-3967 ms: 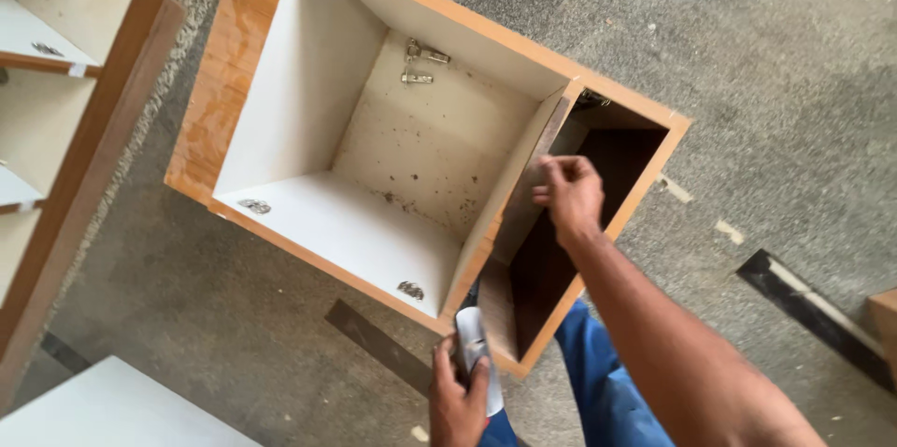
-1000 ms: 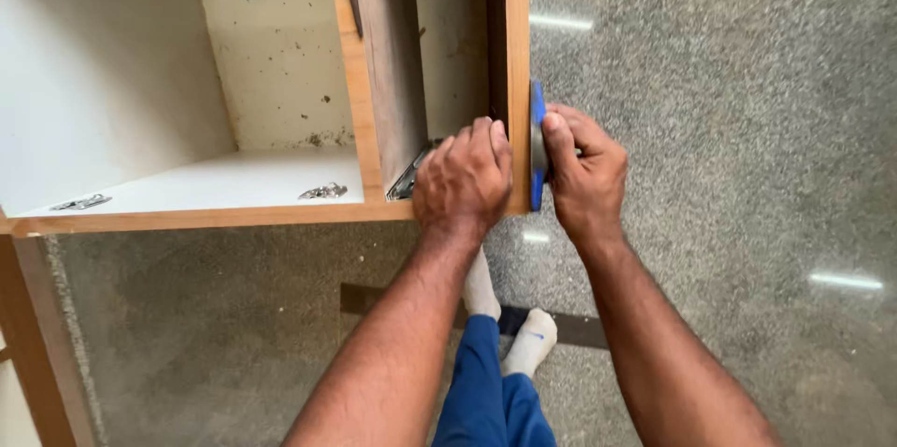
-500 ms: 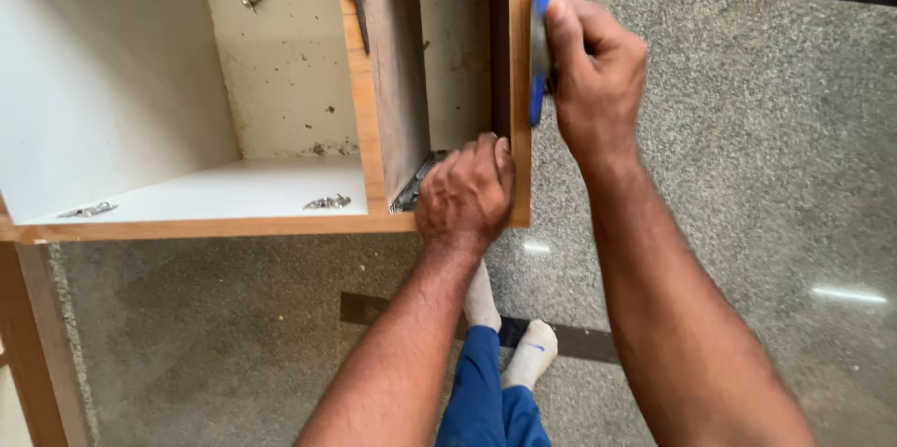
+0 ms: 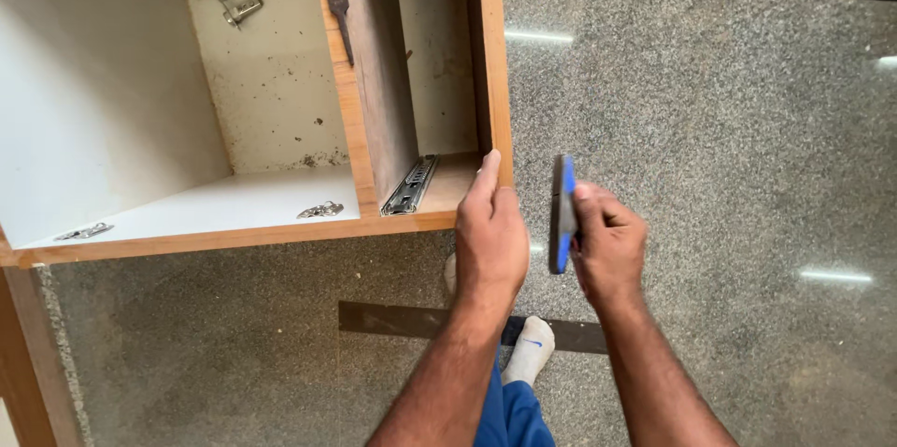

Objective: The person sands the edges and corners of a wooden cabinet using a sanding block and a metal file. They work on the exterior edges and then move to the interior corners, smoothing the surfaces.

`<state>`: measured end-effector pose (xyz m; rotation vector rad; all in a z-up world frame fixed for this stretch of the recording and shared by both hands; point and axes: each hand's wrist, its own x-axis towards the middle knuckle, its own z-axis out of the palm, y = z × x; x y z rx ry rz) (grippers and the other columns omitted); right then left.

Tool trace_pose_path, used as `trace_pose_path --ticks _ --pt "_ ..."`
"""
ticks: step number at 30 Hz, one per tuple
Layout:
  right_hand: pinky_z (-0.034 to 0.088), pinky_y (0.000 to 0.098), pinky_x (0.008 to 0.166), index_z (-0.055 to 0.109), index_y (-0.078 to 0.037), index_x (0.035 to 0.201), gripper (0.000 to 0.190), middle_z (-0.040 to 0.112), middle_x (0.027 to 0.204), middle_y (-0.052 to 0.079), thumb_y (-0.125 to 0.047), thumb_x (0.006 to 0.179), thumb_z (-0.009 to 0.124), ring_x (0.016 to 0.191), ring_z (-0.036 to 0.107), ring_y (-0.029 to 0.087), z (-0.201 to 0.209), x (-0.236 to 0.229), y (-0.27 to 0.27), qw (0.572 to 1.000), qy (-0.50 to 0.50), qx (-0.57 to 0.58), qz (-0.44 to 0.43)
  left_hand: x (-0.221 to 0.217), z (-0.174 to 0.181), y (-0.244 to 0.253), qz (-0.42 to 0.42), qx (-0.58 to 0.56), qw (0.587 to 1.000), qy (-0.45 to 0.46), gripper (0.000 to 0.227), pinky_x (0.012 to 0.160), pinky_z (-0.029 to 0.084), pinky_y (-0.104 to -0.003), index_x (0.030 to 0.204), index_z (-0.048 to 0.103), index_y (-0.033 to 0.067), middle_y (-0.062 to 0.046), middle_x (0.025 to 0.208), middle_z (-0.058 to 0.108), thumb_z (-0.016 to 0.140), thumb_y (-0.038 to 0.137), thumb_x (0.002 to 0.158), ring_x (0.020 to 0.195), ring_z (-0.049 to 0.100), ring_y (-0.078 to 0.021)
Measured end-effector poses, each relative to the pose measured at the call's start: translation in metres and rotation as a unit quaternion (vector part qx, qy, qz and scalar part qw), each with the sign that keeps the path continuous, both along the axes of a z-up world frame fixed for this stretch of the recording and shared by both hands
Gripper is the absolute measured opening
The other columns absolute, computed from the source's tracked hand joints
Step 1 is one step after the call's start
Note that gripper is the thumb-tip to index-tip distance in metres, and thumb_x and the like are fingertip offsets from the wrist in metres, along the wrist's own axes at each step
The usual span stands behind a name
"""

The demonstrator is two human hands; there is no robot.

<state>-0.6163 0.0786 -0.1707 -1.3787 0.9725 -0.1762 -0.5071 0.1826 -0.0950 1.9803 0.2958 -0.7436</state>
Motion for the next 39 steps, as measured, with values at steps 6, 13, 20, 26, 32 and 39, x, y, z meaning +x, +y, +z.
trace_pose_path --ticks 6,13,20,26,32,39 --pt "0.056 0.0301 0.096 0.076 0.003 0.107 0.027 0.074 0.124 0.013 -0.02 0.104 0.062 0.114 0.068 0.018 0.009 0.0 0.019 0.997 -0.025 -0.003 0.078 0.022 -0.02 0.029 0.0 -0.042 0.998 -0.044 0.042 0.095 0.058 -0.037 0.137 0.061 0.0049 -0.012 0.123 0.073 0.04 0.022 0.104 0.109 0.072 -0.0211" --pt "0.053 0.0272 0.071 0.076 -0.001 0.111 0.025 0.072 0.104 0.009 -0.021 0.1 0.065 0.086 0.065 0.013 0.041 0.011 0.037 0.996 0.028 -0.021 0.08 0.057 -0.044 0.017 -0.283 0.227 0.895 -0.259 0.041 0.089 0.055 -0.047 0.117 0.065 0.0059 -0.013 0.104 0.074 0.035 0.033 0.11 0.099 0.07 -0.0295" --pt "0.052 0.0263 0.063 0.075 0.0 0.104 0.026 0.07 0.089 0.004 -0.025 0.101 0.069 0.075 0.063 0.01 0.002 0.111 -0.005 0.991 -0.037 -0.102 0.075 0.057 -0.041 0.012 -0.267 0.276 0.907 -0.173 0.039 0.084 0.054 -0.051 0.112 0.064 0.0079 -0.014 0.1 0.074 0.036 0.036 0.108 0.097 0.07 -0.0344" --pt "0.055 0.028 0.073 0.075 0.0 0.107 0.026 0.073 0.096 0.006 -0.024 0.1 0.066 0.084 0.067 0.012 0.035 0.068 0.012 0.992 -0.001 -0.078 0.1 0.059 -0.038 0.008 -0.25 0.292 0.915 -0.121 0.04 0.084 0.054 -0.051 0.117 0.065 0.0103 -0.015 0.102 0.074 0.038 0.038 0.106 0.097 0.07 -0.0364" --pt "0.052 0.0286 0.07 0.075 0.001 0.103 0.028 0.07 0.09 0.008 -0.026 0.102 0.069 0.08 0.064 0.014 0.022 0.086 0.007 0.989 -0.024 -0.123 0.082 0.056 -0.043 0.011 -0.258 0.28 0.909 -0.169 0.042 0.086 0.055 -0.05 0.116 0.065 0.0085 -0.015 0.105 0.075 0.037 0.038 0.107 0.097 0.071 -0.0355" --pt "0.046 0.0278 0.049 0.076 0.0 0.101 0.035 0.066 0.073 0.004 -0.034 0.102 0.067 0.058 0.057 0.01 -0.033 0.169 -0.042 0.994 -0.059 -0.03 0.086 0.07 -0.036 0.004 -0.273 0.287 0.909 -0.131 0.041 0.086 0.056 -0.05 0.116 0.064 0.0092 -0.015 0.104 0.075 0.036 0.038 0.108 0.098 0.072 -0.0353"
